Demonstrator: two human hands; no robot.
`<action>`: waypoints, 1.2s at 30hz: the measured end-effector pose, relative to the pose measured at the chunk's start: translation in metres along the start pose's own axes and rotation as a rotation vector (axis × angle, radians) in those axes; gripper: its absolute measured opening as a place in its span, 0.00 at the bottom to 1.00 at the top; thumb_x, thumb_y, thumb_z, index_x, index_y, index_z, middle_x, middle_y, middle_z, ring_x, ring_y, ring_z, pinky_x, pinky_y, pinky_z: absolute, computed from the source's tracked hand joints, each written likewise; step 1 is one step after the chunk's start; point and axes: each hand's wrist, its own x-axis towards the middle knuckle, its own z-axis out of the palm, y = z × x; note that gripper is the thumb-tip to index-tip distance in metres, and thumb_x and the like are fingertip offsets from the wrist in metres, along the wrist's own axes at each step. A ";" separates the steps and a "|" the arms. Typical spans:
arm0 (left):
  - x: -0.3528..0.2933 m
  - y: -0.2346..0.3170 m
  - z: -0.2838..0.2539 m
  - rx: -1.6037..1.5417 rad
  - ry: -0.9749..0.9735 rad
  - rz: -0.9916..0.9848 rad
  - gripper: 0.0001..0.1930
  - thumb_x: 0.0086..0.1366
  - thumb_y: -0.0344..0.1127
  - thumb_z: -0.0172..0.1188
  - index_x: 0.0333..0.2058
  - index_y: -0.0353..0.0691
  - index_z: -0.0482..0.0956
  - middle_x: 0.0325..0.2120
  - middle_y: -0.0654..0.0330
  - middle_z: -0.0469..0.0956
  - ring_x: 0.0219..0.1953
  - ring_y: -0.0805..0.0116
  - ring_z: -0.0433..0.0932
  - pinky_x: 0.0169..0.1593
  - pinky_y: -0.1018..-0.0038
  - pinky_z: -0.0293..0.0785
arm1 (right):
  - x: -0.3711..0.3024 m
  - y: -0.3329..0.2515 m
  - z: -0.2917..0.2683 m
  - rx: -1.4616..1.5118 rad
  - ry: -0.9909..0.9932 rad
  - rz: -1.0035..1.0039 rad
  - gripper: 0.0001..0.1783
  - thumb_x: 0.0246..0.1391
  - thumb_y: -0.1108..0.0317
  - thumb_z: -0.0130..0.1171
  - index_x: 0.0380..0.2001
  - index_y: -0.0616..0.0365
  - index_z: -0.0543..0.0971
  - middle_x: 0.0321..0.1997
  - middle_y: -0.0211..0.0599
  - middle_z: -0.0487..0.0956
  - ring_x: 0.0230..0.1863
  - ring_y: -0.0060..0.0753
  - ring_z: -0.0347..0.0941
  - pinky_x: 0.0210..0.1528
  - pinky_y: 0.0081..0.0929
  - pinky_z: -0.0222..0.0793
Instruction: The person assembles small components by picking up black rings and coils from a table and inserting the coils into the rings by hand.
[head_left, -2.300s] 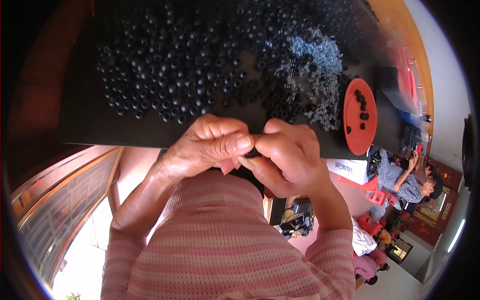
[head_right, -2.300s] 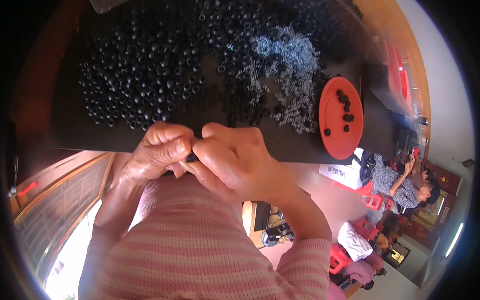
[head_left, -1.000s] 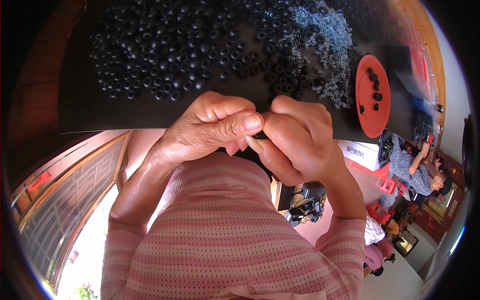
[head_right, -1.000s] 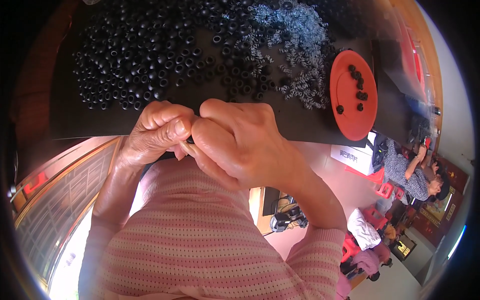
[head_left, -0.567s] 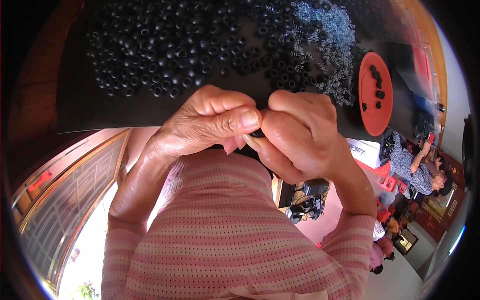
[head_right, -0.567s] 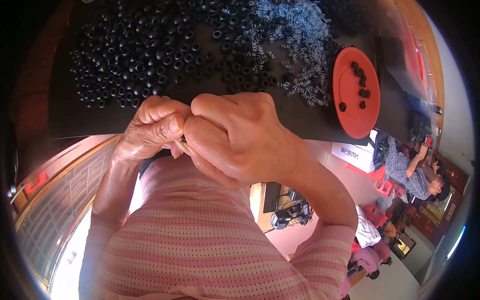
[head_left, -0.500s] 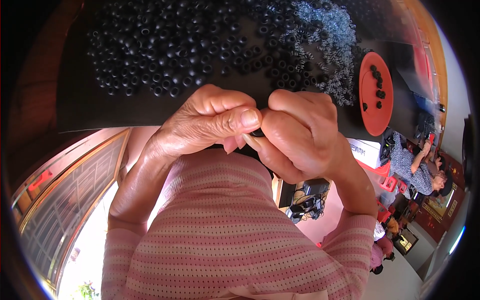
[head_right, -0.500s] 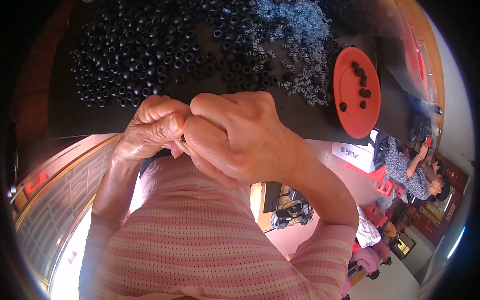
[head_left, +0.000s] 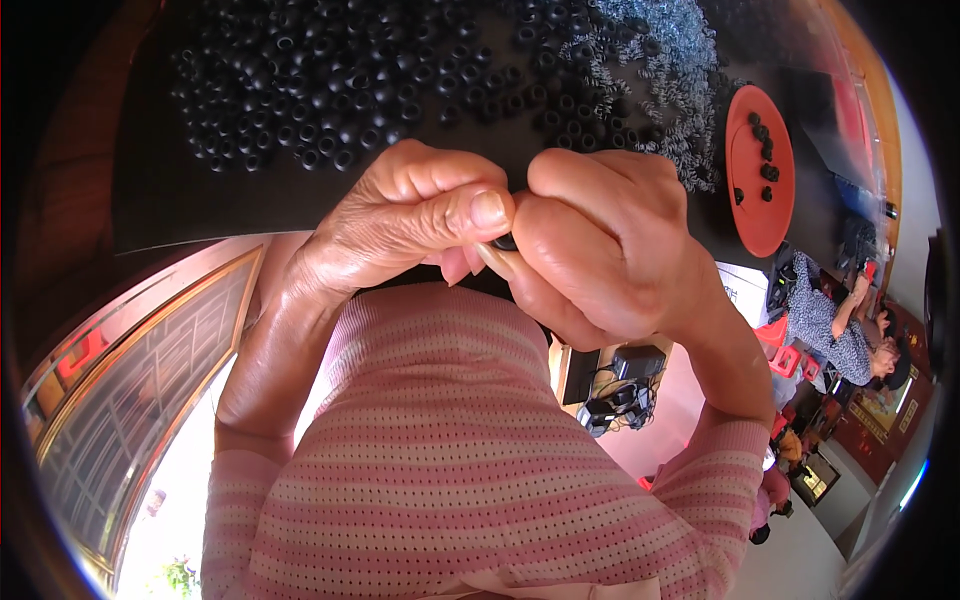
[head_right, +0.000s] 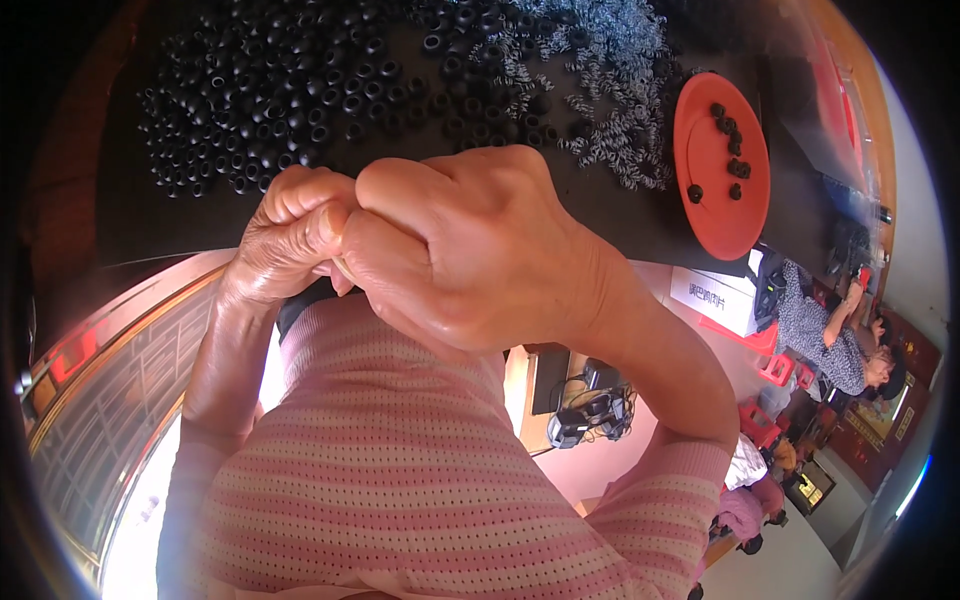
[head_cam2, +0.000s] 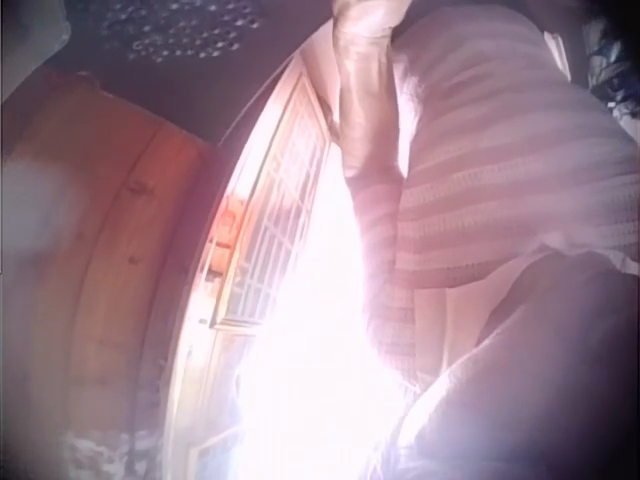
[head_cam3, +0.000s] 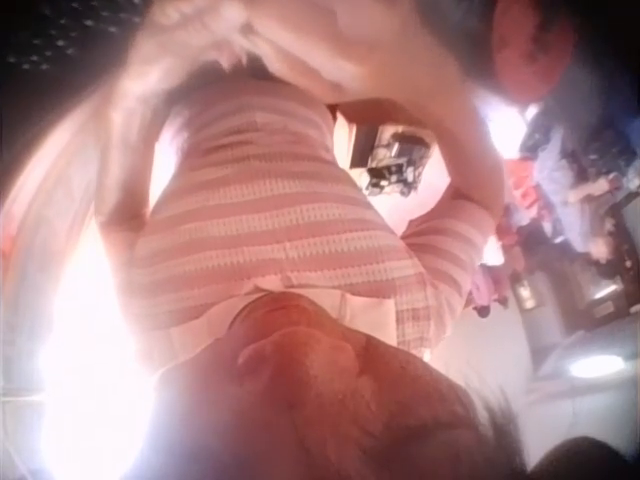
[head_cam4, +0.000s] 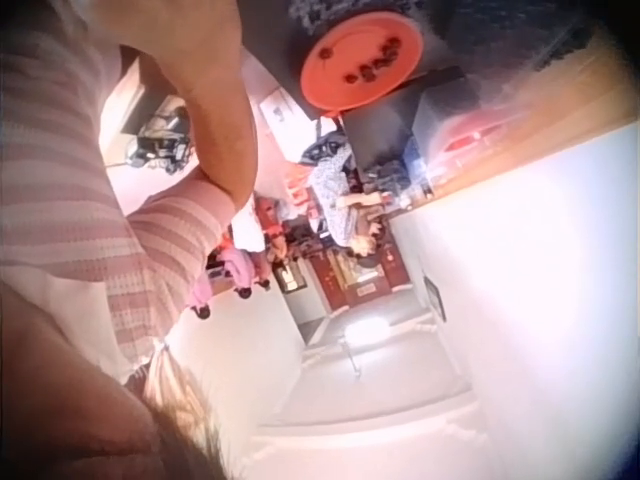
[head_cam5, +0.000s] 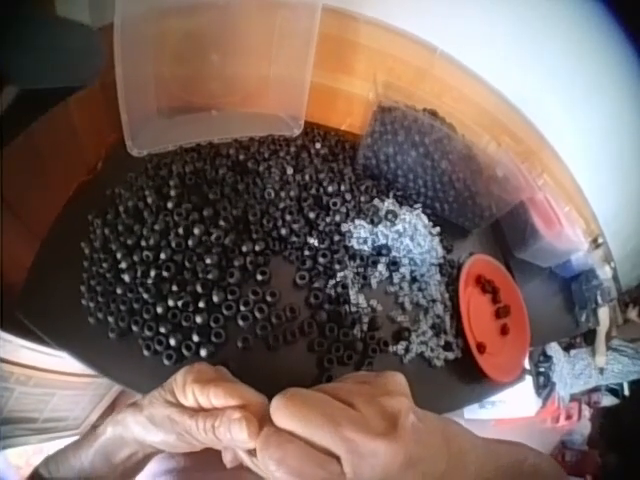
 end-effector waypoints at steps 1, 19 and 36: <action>0.000 -0.001 -0.001 -0.011 -0.007 0.006 0.16 0.64 0.44 0.58 0.25 0.37 0.79 0.17 0.65 0.74 0.19 0.80 0.70 0.23 0.82 0.67 | 0.000 0.000 0.000 0.013 0.003 -0.013 0.12 0.32 0.78 0.62 0.16 0.62 0.67 0.15 0.31 0.59 0.08 0.26 0.55 0.08 0.25 0.49; 0.006 -0.011 0.006 -0.004 0.172 0.087 0.16 0.67 0.45 0.52 0.35 0.35 0.72 0.23 0.65 0.69 0.22 0.80 0.65 0.24 0.84 0.62 | -0.005 0.000 -0.007 -0.036 -0.042 0.260 0.15 0.44 0.70 0.65 0.35 0.65 0.75 0.22 0.40 0.70 0.18 0.35 0.66 0.18 0.28 0.61; -0.002 -0.001 0.008 -0.082 0.203 0.182 0.14 0.69 0.39 0.47 0.43 0.32 0.71 0.27 0.56 0.77 0.24 0.70 0.76 0.30 0.75 0.75 | 0.006 0.001 0.008 0.145 0.181 0.302 0.07 0.52 0.77 0.57 0.36 0.66 0.74 0.23 0.37 0.71 0.19 0.29 0.72 0.18 0.25 0.66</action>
